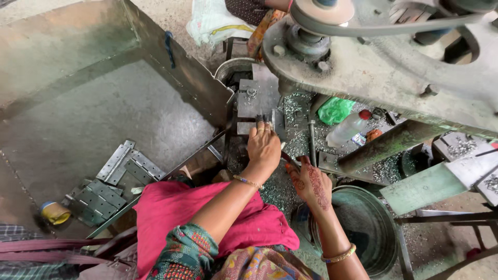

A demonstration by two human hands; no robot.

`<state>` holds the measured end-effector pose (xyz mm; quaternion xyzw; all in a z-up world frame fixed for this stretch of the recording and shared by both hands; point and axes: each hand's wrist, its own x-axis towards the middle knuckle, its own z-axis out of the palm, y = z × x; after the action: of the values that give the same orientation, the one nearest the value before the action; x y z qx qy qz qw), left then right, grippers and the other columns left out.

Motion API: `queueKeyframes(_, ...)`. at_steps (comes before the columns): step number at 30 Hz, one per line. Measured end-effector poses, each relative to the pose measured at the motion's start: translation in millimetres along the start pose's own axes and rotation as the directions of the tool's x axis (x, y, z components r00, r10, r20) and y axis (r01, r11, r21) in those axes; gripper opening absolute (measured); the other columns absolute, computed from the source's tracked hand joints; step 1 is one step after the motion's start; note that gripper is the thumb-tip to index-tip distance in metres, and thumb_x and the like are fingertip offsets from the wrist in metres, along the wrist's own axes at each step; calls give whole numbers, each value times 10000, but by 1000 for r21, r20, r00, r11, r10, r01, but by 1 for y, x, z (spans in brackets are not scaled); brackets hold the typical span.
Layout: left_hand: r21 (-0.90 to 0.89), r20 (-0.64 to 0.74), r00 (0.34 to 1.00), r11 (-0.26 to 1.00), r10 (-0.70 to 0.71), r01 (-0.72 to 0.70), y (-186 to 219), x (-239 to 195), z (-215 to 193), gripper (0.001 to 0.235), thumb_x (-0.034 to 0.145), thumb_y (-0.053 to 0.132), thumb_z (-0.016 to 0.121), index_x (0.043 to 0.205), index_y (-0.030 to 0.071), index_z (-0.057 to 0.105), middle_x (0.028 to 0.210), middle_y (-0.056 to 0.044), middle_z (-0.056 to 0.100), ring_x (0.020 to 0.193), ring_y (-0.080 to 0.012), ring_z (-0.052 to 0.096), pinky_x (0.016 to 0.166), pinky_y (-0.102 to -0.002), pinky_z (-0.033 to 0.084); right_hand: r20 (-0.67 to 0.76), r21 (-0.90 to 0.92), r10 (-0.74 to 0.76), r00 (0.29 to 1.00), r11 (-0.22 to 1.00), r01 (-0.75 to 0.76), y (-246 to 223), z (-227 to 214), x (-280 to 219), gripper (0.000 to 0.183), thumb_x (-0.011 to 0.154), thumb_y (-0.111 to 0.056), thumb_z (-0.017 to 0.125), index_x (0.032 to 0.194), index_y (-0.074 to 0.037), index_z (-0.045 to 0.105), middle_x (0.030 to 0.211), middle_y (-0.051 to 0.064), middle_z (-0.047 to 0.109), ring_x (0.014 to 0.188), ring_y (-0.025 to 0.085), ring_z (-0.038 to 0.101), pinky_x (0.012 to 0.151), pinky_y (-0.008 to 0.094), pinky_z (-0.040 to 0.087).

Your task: The person picks up metal hinges from a container one by one, places them into a drilling machine jig, and uses a hand lever to lower the drill bit into the pre-marked holes.

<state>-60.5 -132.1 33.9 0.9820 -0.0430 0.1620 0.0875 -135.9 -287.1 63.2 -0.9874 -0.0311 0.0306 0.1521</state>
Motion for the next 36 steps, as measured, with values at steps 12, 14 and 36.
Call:
queueKeyframes(12,-83,-13,999,996,34,-35,-33,1,-19,258,871,195,673,1021,-5,737,1155,-136,706,1141,-273,575,896,-423,387,237,129,257,937,947,-293,50,77,-20,620,919,-685,468,1106,-127,663,1001,234,736,1013,442,686,855,540,526)
queueKeyframes(14,-72,-67,994,993,90,-95,-42,0,-20,252,847,187,680,1016,11,744,1125,-117,713,1147,-284,569,893,-439,386,205,101,203,957,969,-227,46,66,1,612,934,-676,456,1111,-125,655,992,230,737,1000,439,694,843,541,533)
queueKeyframes(36,121,76,997,993,7,-16,-14,48,20,238,962,145,572,1015,23,770,1108,-114,726,1153,-235,581,990,-377,391,49,-131,23,999,991,-16,45,56,6,510,1015,-573,394,1256,-185,623,1006,247,723,953,448,685,771,546,532)
